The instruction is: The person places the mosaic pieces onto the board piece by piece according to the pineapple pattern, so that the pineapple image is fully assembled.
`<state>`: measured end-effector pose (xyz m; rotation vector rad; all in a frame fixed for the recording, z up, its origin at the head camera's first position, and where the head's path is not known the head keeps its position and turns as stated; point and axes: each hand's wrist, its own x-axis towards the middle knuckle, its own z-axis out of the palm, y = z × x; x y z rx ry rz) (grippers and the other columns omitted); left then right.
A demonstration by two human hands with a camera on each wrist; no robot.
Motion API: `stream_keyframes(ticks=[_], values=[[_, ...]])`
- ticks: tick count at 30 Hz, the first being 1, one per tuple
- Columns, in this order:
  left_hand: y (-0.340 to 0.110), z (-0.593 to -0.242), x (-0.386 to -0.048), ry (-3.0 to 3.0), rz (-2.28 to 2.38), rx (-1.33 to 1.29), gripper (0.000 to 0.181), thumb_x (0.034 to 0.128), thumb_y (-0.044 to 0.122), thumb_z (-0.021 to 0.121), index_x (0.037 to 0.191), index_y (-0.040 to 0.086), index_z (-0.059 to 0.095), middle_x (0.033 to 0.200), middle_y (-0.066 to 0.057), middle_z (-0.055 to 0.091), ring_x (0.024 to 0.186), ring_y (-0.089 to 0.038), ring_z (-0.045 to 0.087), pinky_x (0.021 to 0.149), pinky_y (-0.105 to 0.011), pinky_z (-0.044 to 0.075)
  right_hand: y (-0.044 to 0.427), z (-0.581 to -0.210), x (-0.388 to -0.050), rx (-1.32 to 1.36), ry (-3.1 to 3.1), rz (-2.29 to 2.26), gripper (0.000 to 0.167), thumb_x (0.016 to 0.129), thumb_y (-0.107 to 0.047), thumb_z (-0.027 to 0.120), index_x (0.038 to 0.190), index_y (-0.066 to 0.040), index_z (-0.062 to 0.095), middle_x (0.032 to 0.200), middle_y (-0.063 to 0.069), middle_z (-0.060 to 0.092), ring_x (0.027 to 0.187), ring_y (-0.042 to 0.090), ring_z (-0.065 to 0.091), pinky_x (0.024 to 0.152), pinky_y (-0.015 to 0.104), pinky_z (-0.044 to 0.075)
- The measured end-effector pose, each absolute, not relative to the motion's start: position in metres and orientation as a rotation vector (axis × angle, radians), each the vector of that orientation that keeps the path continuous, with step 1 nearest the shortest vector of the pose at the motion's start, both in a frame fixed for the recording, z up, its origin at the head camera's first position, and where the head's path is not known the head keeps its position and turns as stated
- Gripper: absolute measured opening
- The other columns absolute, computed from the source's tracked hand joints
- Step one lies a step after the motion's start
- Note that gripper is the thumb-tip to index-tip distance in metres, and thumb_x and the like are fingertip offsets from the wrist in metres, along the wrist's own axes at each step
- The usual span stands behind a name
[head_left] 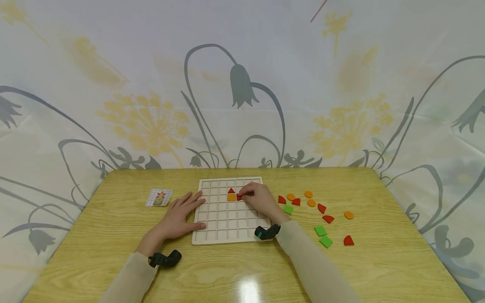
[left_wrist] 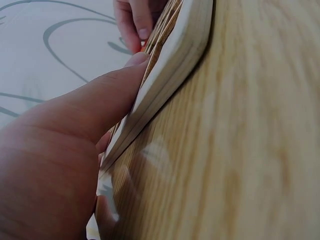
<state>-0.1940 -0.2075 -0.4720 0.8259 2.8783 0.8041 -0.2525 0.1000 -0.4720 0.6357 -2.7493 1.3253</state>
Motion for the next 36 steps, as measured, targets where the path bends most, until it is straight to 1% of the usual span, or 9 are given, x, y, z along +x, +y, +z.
stream_keyframes(ticks=[5, 9, 13, 20, 23, 28, 30, 34, 36], values=[[-0.207, -0.472, -0.194, 2.872, 0.803, 0.818, 0.078, 0.0905, 0.052, 0.068, 0.153, 0.014, 0.042, 0.164, -0.006, 0.024, 0.150, -0.038, 0.014, 0.112, -0.066, 0.009, 0.099, -0.473, -0.253, 0.597, -2.757, 1.345, 0.013, 0.090, -0.005, 0.073, 0.094, -0.014, 0.080, 0.106, -0.001, 0.069, 0.101, 0.021, 0.063, 0.089, 0.038, 0.051], [-0.207, -0.471, -0.194, 2.866, 0.799, 0.808, 0.078, 0.0902, 0.052, 0.068, 0.154, 0.014, 0.042, 0.164, -0.005, 0.023, 0.150, -0.037, 0.014, 0.112, -0.066, 0.008, 0.106, -0.469, -0.253, 0.562, -2.738, 1.468, 0.014, 0.092, -0.006, 0.071, 0.099, -0.015, 0.079, 0.106, -0.002, 0.069, 0.094, 0.017, 0.063, 0.085, 0.037, 0.051], [-0.206, -0.469, -0.194, 2.864, 0.797, 0.808, 0.079, 0.0900, 0.052, 0.069, 0.153, 0.013, 0.042, 0.164, -0.006, 0.024, 0.150, -0.037, 0.014, 0.112, -0.066, 0.008, 0.120, -0.466, -0.255, 0.523, -2.716, 1.554, 0.017, 0.094, -0.006, 0.069, 0.105, -0.015, 0.079, 0.109, -0.002, 0.069, 0.093, 0.016, 0.063, 0.084, 0.036, 0.052], [-0.206, -0.468, -0.192, 2.866, 0.799, 0.810, 0.078, 0.0904, 0.051, 0.069, 0.153, 0.012, 0.043, 0.163, -0.007, 0.024, 0.149, -0.038, 0.014, 0.112, -0.066, 0.008, 0.160, -0.458, -0.251, 0.473, -2.712, 1.536, 0.018, 0.095, -0.005, 0.066, 0.109, -0.008, 0.077, 0.113, 0.007, 0.070, 0.095, 0.024, 0.064, 0.078, 0.038, 0.053], [-0.206, -0.469, -0.192, 2.863, 0.804, 0.809, 0.078, 0.0904, 0.051, 0.069, 0.153, 0.012, 0.043, 0.164, -0.007, 0.024, 0.149, -0.039, 0.014, 0.112, -0.067, 0.008, 0.182, -0.458, -0.250, 0.476, -2.735, 1.466, 0.017, 0.095, -0.006, 0.067, 0.110, -0.006, 0.076, 0.112, 0.009, 0.070, 0.095, 0.025, 0.065, 0.079, 0.036, 0.054], [-0.205, -0.471, -0.193, 2.860, 0.808, 0.813, 0.078, 0.0907, 0.051, 0.068, 0.153, 0.013, 0.043, 0.164, -0.006, 0.024, 0.150, -0.038, 0.014, 0.112, -0.066, 0.008, 0.215, -0.456, -0.245, 0.512, -2.826, 1.372, 0.020, 0.095, -0.007, 0.067, 0.113, -0.004, 0.074, 0.113, 0.012, 0.069, 0.092, 0.026, 0.065, 0.072, 0.036, 0.054], [-0.205, -0.471, -0.193, 2.862, 0.808, 0.817, 0.078, 0.0906, 0.051, 0.068, 0.153, 0.013, 0.043, 0.164, -0.006, 0.024, 0.150, -0.038, 0.014, 0.112, -0.066, 0.008, 0.224, -0.456, -0.242, 0.535, -2.875, 1.336, 0.021, 0.095, -0.008, 0.068, 0.115, -0.004, 0.074, 0.114, 0.012, 0.068, 0.092, 0.025, 0.065, 0.073, 0.036, 0.053], [-0.206, -0.471, -0.193, 2.871, 0.799, 0.823, 0.078, 0.0903, 0.051, 0.069, 0.153, 0.013, 0.043, 0.164, -0.006, 0.024, 0.150, -0.038, 0.014, 0.112, -0.066, 0.009, 0.235, -0.456, -0.241, 0.613, -2.926, 1.266, 0.023, 0.095, -0.012, 0.069, 0.117, -0.006, 0.073, 0.115, 0.011, 0.068, 0.098, 0.024, 0.064, 0.084, 0.039, 0.051], [-0.206, -0.470, -0.193, 2.876, 0.795, 0.826, 0.078, 0.0904, 0.051, 0.069, 0.153, 0.013, 0.043, 0.164, -0.007, 0.024, 0.149, -0.038, 0.015, 0.112, -0.067, 0.010, 0.236, -0.456, -0.241, 0.626, -2.937, 1.255, 0.024, 0.095, -0.015, 0.070, 0.117, -0.008, 0.074, 0.116, 0.010, 0.068, 0.100, 0.025, 0.063, 0.087, 0.043, 0.050]])
